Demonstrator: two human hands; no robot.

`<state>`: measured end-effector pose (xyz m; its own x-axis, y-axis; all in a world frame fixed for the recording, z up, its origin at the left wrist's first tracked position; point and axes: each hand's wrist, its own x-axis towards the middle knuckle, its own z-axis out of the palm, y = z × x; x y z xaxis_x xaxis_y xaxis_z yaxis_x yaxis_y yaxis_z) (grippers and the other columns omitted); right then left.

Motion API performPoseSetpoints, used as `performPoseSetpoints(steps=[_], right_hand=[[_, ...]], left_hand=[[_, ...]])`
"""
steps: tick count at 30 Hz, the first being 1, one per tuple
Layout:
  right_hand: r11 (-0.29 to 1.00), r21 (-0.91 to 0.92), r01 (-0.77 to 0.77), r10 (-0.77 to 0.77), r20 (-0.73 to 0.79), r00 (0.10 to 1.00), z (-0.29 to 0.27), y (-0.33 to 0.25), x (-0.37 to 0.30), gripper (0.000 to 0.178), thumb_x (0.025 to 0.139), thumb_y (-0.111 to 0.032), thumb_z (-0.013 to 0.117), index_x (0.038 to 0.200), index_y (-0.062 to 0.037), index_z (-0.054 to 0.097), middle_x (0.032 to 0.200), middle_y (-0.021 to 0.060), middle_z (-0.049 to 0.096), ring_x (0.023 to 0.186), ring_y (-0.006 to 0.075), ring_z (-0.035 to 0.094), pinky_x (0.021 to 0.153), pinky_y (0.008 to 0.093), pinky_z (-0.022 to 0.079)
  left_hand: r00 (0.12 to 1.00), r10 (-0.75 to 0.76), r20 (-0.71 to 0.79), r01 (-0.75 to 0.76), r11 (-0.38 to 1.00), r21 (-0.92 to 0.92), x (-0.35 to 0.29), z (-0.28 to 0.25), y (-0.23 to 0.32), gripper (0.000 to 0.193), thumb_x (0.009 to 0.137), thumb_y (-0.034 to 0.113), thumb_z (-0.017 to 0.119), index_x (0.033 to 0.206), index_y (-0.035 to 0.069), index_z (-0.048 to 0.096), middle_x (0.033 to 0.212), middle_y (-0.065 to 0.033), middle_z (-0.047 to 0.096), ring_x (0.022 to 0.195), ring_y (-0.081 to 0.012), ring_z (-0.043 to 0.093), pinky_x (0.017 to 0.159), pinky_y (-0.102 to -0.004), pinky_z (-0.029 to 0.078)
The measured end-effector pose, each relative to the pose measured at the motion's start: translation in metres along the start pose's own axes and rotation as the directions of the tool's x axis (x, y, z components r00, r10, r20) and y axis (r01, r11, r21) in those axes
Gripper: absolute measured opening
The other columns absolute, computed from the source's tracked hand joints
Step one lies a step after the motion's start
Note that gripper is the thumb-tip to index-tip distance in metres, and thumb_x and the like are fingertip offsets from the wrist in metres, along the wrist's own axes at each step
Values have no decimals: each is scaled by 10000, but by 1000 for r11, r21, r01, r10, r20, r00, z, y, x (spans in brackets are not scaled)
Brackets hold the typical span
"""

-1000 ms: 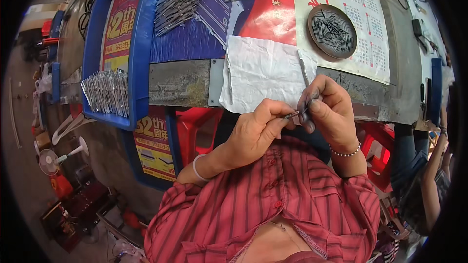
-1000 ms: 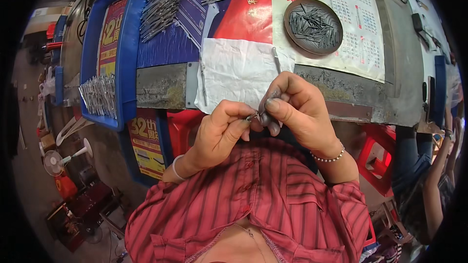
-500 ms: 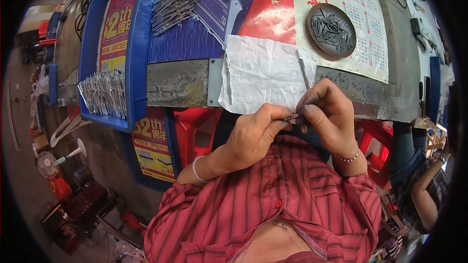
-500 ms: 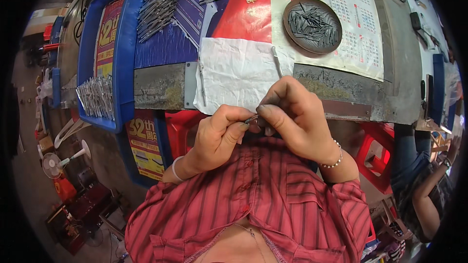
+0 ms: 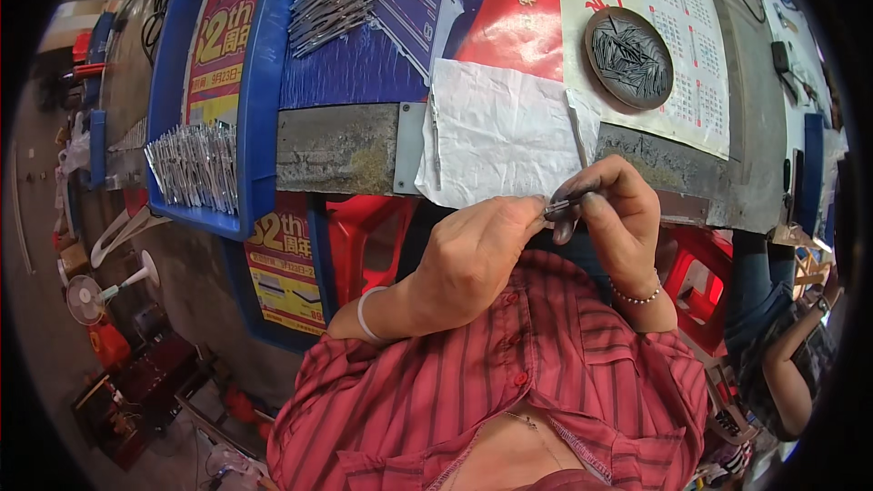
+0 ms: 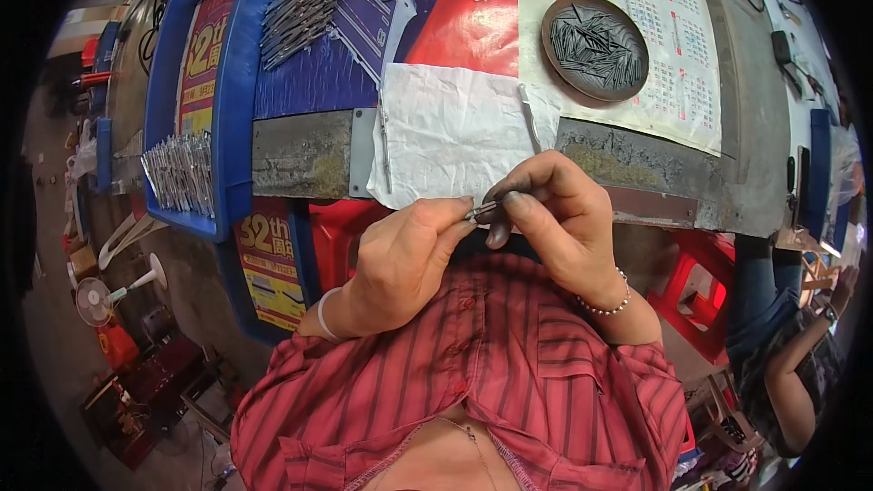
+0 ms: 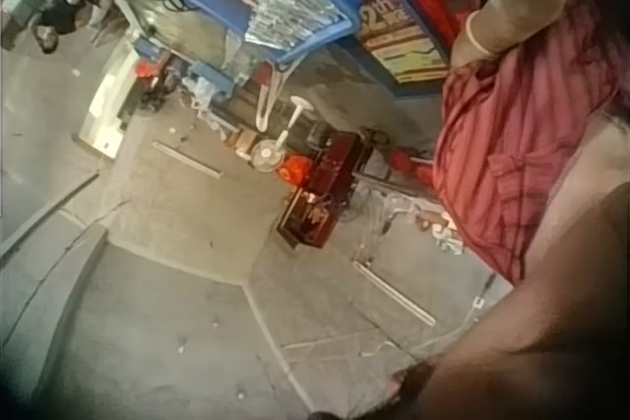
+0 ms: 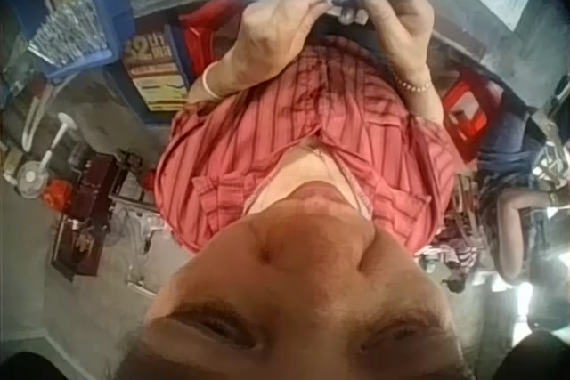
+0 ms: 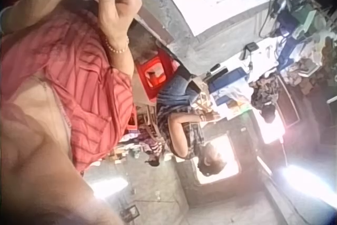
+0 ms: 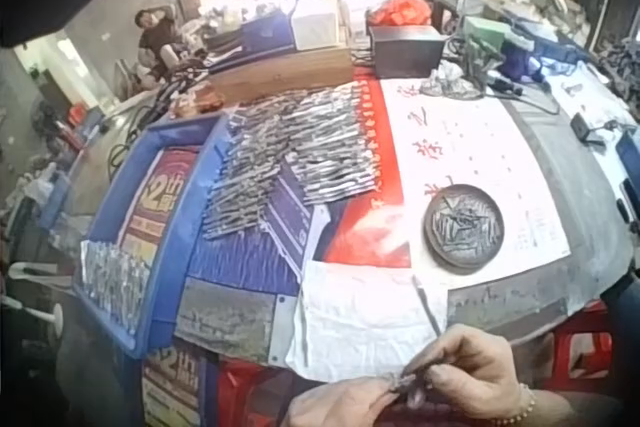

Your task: Manually assemble small metal components on a workbench.

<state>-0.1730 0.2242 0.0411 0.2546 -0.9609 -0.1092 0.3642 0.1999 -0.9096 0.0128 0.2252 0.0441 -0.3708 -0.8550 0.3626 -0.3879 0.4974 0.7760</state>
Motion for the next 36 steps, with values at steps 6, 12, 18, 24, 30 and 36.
performPoseSetpoints(steps=[6, 12, 18, 24, 30, 36], right_hand=[[995, -97, -6, 3, -25, 1000, 2, 5, -2, 91, 941, -36, 491, 966, 51, 490, 848, 115, 605, 690, 115, 594, 644, 233, 499], [998, -69, 3, -5, -23, 1000, 2, 13, 0, 75, 940, -37, 495, 923, 34, 477, 863, 111, 602, 682, 102, 576, 631, 223, 484], [1000, -12, 9, -9, -17, 1000, -1, 16, 3, 80, 940, -39, 497, 900, 23, 465, 902, 124, 599, 694, 105, 571, 635, 232, 487], [1000, 12, 17, -17, -16, 1000, -6, 15, 9, 86, 945, -57, 493, 928, 26, 479, 891, 124, 603, 696, 111, 575, 642, 240, 489], [998, 1, 63, -62, -165, 984, -23, 4, 8, 211, 933, -83, 513, 1100, 19, 436, 877, 107, 603, 721, 121, 588, 660, 237, 487], [906, -400, 141, -310, -396, 864, -58, 22, -18, 111, 899, -7, 533, 1006, -5, 507, 834, 35, 563, 700, 88, 561, 629, 215, 466]], left_hand=[[999, 31, 30, -34, 996, 83, -1, 0, 0, 247, 763, -49, 676, 985, -34, 572, 812, -154, 632, 682, -289, 644, 580, -326, 516], [993, 90, 71, -98, 988, 120, -3, 2, -6, 284, 756, -27, 584, 1033, -67, 531, 800, -162, 584, 664, -298, 596, 570, -353, 500], [991, 100, 88, -111, 986, 128, 2, 2, -8, 291, 755, -23, 579, 1037, -72, 527, 800, -159, 583, 666, -296, 597, 570, -353, 500], [992, 84, 99, -98, 985, 143, 11, 2, -8, 274, 761, -15, 589, 1024, -64, 530, 801, -158, 583, 668, -302, 598, 570, -361, 497], [999, -19, 38, 13, 989, 149, 58, -12, -12, 201, 751, -53, 659, 930, 4, 587, 825, -149, 607, 713, -308, 622, 603, -350, 488], [968, 219, -120, -172, 933, 316, 191, -22, -102, 51, 807, 32, 603, 848, 7, 619, 795, -145, 600, 737, -325, 597, 649, -368, 468]])
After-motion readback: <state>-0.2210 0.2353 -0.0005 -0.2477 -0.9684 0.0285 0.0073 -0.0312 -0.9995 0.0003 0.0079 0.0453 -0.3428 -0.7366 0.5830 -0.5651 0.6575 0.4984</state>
